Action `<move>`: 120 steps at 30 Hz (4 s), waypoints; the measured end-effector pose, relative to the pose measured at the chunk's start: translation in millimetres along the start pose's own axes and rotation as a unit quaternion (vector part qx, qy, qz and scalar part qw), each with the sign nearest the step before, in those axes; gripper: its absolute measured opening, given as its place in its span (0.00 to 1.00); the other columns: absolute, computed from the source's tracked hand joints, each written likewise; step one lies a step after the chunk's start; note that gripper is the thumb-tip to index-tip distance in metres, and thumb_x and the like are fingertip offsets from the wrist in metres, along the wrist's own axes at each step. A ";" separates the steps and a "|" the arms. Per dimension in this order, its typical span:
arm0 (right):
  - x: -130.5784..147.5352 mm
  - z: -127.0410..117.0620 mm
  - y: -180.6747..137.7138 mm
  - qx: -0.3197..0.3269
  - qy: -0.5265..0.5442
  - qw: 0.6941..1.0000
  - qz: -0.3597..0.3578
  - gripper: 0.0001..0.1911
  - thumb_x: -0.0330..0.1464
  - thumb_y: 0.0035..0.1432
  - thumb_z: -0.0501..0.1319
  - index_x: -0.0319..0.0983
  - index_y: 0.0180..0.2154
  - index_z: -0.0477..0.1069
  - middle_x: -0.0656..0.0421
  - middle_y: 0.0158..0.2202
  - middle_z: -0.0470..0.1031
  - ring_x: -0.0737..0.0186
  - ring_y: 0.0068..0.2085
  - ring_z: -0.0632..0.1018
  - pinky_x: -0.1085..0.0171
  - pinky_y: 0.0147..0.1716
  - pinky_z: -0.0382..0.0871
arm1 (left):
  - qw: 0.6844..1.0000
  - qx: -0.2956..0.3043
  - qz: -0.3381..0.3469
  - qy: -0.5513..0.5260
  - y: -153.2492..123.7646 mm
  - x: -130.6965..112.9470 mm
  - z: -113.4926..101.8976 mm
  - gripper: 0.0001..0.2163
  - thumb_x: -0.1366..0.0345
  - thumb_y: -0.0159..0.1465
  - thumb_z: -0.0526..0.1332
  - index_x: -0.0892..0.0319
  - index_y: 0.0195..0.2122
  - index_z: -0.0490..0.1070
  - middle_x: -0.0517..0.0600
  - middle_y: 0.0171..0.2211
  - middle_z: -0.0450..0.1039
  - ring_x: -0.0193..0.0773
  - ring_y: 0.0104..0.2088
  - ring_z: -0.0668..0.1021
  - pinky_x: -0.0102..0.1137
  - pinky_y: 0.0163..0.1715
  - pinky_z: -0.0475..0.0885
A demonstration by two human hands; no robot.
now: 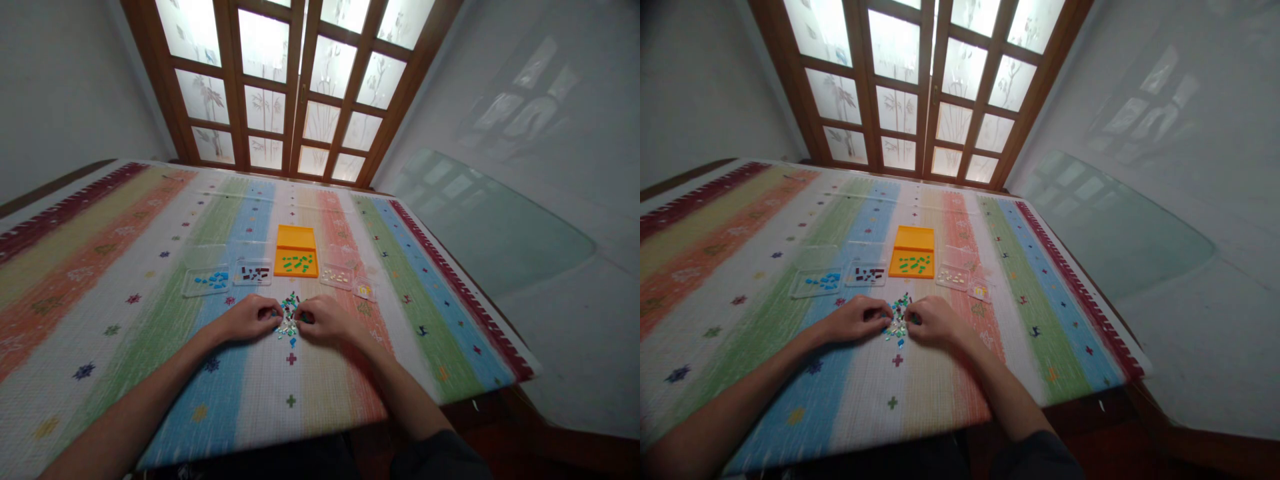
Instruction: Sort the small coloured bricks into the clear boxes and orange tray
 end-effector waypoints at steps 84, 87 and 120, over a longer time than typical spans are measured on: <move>6.6 2.8 8.5 0.016 -0.005 0.999 -0.051 0.13 0.26 0.59 0.59 0.40 0.43 0.80 0.58 0.31 0.81 0.66 0.30 0.75 0.69 0.31 0.60 | 1.000 -0.005 0.006 0.004 1.7 0.7 -1.9 0.12 0.61 0.62 0.58 0.62 0.36 0.78 0.43 0.19 0.65 0.32 0.22 0.66 0.26 0.26 0.59; 7.2 5.4 9.2 0.015 -0.029 0.998 -0.046 0.14 0.26 0.59 0.59 0.40 0.44 0.80 0.57 0.33 0.82 0.64 0.31 0.77 0.68 0.32 0.60 | 1.000 -0.007 0.003 0.005 1.4 -0.3 -2.2 0.12 0.62 0.61 0.58 0.61 0.36 0.78 0.43 0.19 0.63 0.32 0.22 0.65 0.26 0.25 0.59; 10.4 3.0 8.3 0.011 -0.032 0.998 -0.055 0.09 0.29 0.60 0.61 0.40 0.41 0.79 0.57 0.33 0.81 0.64 0.32 0.77 0.67 0.32 0.59 | 1.000 -0.003 0.003 0.011 1.4 2.3 0.0 0.12 0.61 0.62 0.58 0.61 0.36 0.78 0.43 0.19 0.65 0.32 0.22 0.66 0.27 0.27 0.59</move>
Point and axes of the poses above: each hand's wrist, its own y-axis towards the middle knuckle, its own z-axis out of the palm, x = y × z, the point moved 7 cm from there along y, towards the middle knuckle
